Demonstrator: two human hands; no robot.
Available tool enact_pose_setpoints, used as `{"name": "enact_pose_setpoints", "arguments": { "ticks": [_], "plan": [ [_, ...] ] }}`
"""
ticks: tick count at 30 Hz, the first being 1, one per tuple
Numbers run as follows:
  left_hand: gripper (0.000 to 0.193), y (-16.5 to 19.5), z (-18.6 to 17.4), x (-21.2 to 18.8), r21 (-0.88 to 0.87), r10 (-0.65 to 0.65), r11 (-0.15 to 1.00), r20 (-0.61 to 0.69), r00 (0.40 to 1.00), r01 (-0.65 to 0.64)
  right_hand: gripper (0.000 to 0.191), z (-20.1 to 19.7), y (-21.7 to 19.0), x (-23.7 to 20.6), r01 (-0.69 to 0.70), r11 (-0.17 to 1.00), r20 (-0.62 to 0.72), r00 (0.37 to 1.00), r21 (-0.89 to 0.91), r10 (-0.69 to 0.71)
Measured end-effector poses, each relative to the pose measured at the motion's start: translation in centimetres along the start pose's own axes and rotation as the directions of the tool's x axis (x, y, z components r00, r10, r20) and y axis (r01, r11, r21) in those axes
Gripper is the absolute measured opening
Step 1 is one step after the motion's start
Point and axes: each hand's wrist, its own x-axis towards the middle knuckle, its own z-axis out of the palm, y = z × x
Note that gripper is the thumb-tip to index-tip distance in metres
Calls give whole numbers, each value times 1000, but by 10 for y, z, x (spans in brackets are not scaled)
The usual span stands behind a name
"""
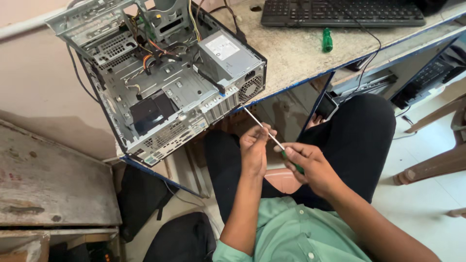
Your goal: The person handles a motherboard, then installs a power supply unit into a desktop computer case. They connect internal cables and secure the unit with a screwdriver. The person then removes a drive bay cover and works on internal components.
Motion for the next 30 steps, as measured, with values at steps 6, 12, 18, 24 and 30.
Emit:
{"name": "enact_pose_setpoints", "arguments": {
  "ticks": [6,12,18,24,30],
  "plan": [
    [25,3,5,-6,112,45,993,-58,997,-38,33,0,21,3,390,829,-12,903,-401,-430],
    [26,-2,3,-2,194,35,981,-54,998,-23,36,-46,60,37,-73,977,164,986,199,40],
    [26,-3,2,-7,474,-51,878,-40,998,64,33,-6,152,57,242,921,89,956,306,-280],
    [29,16,49,-14,657,55,678,402,914,-330,36,-32,128,67,603,591,-129,633,-536,-763],
    [40,86,100,-26,738,196,231,603,773,-634,20,-131,-12,153,426,172,-76,233,-888,-970]
  ]
}}
